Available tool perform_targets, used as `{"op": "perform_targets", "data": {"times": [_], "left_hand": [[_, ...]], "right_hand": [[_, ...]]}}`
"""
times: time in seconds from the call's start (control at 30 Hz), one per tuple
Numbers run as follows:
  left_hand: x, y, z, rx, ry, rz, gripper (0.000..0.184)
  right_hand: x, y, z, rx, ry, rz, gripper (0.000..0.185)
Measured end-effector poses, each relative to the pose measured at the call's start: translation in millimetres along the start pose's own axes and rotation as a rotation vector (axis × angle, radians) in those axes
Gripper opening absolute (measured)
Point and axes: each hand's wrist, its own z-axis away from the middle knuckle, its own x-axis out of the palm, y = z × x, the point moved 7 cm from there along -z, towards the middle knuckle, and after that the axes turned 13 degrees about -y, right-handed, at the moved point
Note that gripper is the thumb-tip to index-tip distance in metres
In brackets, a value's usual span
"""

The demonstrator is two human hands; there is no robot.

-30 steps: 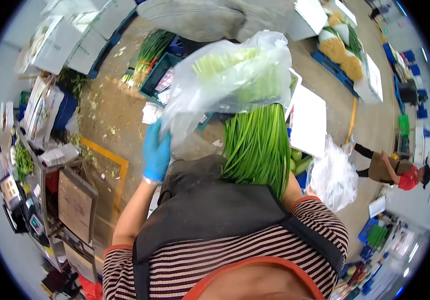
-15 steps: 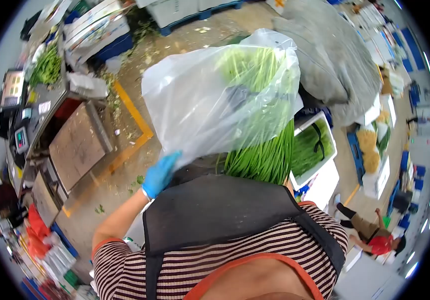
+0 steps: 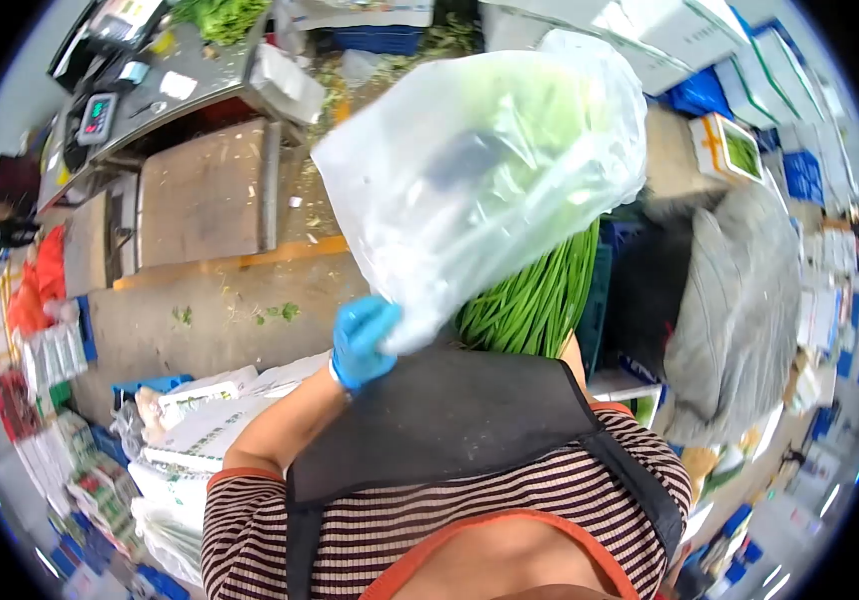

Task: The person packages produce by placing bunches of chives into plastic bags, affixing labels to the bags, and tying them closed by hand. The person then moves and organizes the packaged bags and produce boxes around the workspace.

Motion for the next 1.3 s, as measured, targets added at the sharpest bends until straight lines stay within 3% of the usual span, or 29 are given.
{"op": "perform_targets", "data": {"times": [0.07,0.1,0.23,0.3,0.4,0.47,0.5,0.6,0.67,0.73,0.8,0.9,1.0,1.07,1.17,1.3], "left_hand": [[6.6,4.4,-28.0,-0.071,-0.345,-0.115,0.043],[8.9,2.9,-43.8,-0.069,-0.347,-0.186,0.049],[24.1,-78.5,-26.7,-0.545,-0.404,-0.089,0.064],[39.1,-96.4,6.7,-0.602,-0.354,0.157,0.062],[20.4,-107.8,32.8,-0.749,-0.295,0.272,0.059],[-22.4,-105.3,26.4,-0.8,-0.15,0.326,0.056],[-45.3,-104.7,22.4,-0.836,-0.114,0.297,0.052],[-93.6,-126.5,47.1,-0.865,0.084,0.222,0.048],[-113.6,-153.1,85.2,-0.989,0.183,0.22,0.044],[-145.2,-182.4,114.8,-1.086,0.307,0.187,0.043],[-171.6,-211.6,148.2,-1.244,0.573,0.356,0.045],[-213.6,-249.1,205.3,-1.454,0.824,0.373,0.049],[-293.2,-283.9,207.0,-1.63,1.162,0.516,0.051],[-362.7,-319.7,227.1,-1.383,1.152,0.209,0.05],[-410.3,-371.6,266.3,-1.385,1.27,0.217,0.05],[-451.4,-379.3,233.9,-1.189,1.388,0.007,0.052]], "right_hand": [[5.3,-3.4,-66.4,0.034,-0.034,-0.058,0.043],[9.8,-4.1,-101.5,0.051,-0.051,-0.092,0.044],[52.5,10.4,-231.7,0.142,-0.127,-0.202,0.045],[87.2,26.9,-292.6,0.197,-0.167,-0.252,0.045],[147.4,68.4,-357.1,0.302,-0.234,-0.293,0.046],[189.8,114.1,-373.5,0.417,-0.306,-0.271,0.046],[213.1,142.0,-377.3,0.503,-0.392,-0.218,0.058],[317.9,170.6,-358.2,0.653,-0.478,-0.25,0.061],[379.2,205.7,-363.7,0.775,-0.555,-0.26,0.06],[435.0,260.8,-396.2,0.717,-0.587,-0.285,0.055],[488.7,315.3,-426.5,0.794,-0.607,-0.29,0.053],[586.5,346.3,-454.0,0.679,-0.429,-0.374,0.047],[626.6,412.3,-501.5,0.466,-0.221,-0.232,0.052],[630.5,452.3,-525.0,0.409,-0.213,-0.067,0.054],[619.1,479.7,-548.6,0.372,-0.411,0.142,0.056],[564.5,521.7,-561.2,0.736,-0.28,0.254,0.07]]}}
